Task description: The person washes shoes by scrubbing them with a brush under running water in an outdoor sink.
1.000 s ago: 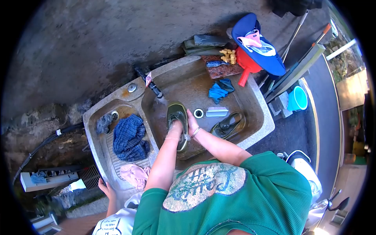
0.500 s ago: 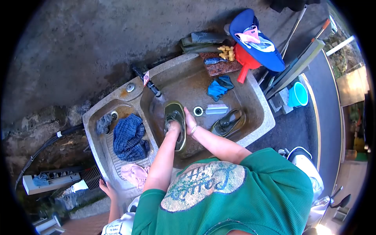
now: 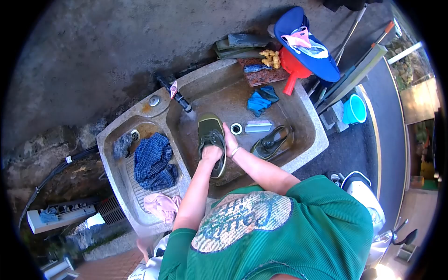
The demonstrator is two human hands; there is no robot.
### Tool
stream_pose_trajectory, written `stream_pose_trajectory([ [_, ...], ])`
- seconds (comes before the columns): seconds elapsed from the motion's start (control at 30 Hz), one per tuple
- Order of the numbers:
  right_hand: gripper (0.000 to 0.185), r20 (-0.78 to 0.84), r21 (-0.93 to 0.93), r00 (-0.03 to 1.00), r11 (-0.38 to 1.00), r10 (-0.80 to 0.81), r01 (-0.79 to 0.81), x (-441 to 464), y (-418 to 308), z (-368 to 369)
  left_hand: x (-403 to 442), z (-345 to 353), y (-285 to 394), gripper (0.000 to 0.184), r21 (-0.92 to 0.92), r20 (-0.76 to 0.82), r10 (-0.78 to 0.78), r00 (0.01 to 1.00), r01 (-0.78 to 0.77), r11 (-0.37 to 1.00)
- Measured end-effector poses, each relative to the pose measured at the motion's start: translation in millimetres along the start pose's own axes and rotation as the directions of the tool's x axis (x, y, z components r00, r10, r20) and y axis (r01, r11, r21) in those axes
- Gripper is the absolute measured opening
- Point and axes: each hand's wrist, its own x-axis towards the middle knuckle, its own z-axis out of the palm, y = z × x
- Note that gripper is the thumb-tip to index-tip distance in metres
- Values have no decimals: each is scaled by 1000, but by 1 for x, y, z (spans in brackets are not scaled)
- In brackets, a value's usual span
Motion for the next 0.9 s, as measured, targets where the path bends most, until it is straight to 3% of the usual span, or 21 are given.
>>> stream_pose_trajectory([
  [0.1,58,41,-25,999,999,-28,30,9,-5,3,7,-13,8,53,20,15,-22,1000,21,1000],
  [0.17,58,2,-39,999,999,-37,37,14,-3,-6,11,-19,17,54,-66,84,-147,986,152,986],
  [0.2,58,5,-12,998,998,-65,66,16,0,-14,13,-20,21,53,-98,244,-227,943,257,961],
  [0.23,58,12,13,996,996,-93,93,21,1,-22,11,-4,11,51,-153,157,-115,981,139,978],
  [0.3,60,-44,13,999,1000,-19,19,2,-12,-10,13,-2,-10,46,-123,357,84,930,-42,991],
  [0.33,60,-76,-28,997,999,-18,16,-1,-14,-9,-3,-2,-7,38,-436,256,-21,966,135,890],
  [0.37,60,-109,-72,994,997,-21,14,-5,-18,-5,-12,2,-10,38,-436,260,-18,966,134,890],
  [0.4,59,-81,-84,997,996,-16,9,-1,-15,-8,-22,7,-15,35,-811,256,-23,966,228,539],
  [0.43,58,-54,-95,998,995,-13,8,3,-10,-9,-26,10,-19,31,-965,259,-30,965,260,41],
  [0.5,53,-14,-31,1000,999,-20,20,4,0,0,-34,-30,13,32,-799,191,-41,981,131,-587],
  [0.53,51,-14,-57,1000,998,16,-17,3,7,6,-30,-34,15,32,-739,195,-132,972,57,-672],
  [0.6,48,-15,-91,998,994,58,-59,2,2,4,-23,-37,-1,34,-736,318,-247,915,74,-673],
  [0.63,46,34,-770,971,613,-238,177,4,-8,0,-21,-39,-11,34,-753,371,-299,879,96,-651],
  [0.67,43,284,-957,878,-174,-386,233,8,-17,-5,-24,-44,-16,34,-799,328,-359,874,54,-599],
  [0.7,29,504,-807,761,-536,-407,248,7,-37,-20,-30,-50,-21,34,-804,318,-380,868,35,-594],
  [0.73,24,594,-659,690,-742,-415,121,8,-59,-38,-36,-59,-26,34,-850,270,-426,864,6,-527],
  [0.77,40,423,-660,822,-751,-382,-9,8,-82,-54,-43,-69,-32,35,-891,215,-470,856,-26,-454],
  [0.8,57,301,-580,857,-794,-418,-184,6,-92,-71,-48,-79,-39,35,-910,198,-465,863,-15,-415],
  [0.83,75,170,-550,922,-810,-348,-204,0,-107,-82,-53,-86,-45,35,-913,184,-484,855,-34,-407],
  [0.9,81,43,-470,979,-869,-197,-154,7,-123,-117,-56,-96,-53,36,-908,244,-441,864,43,-418],
])
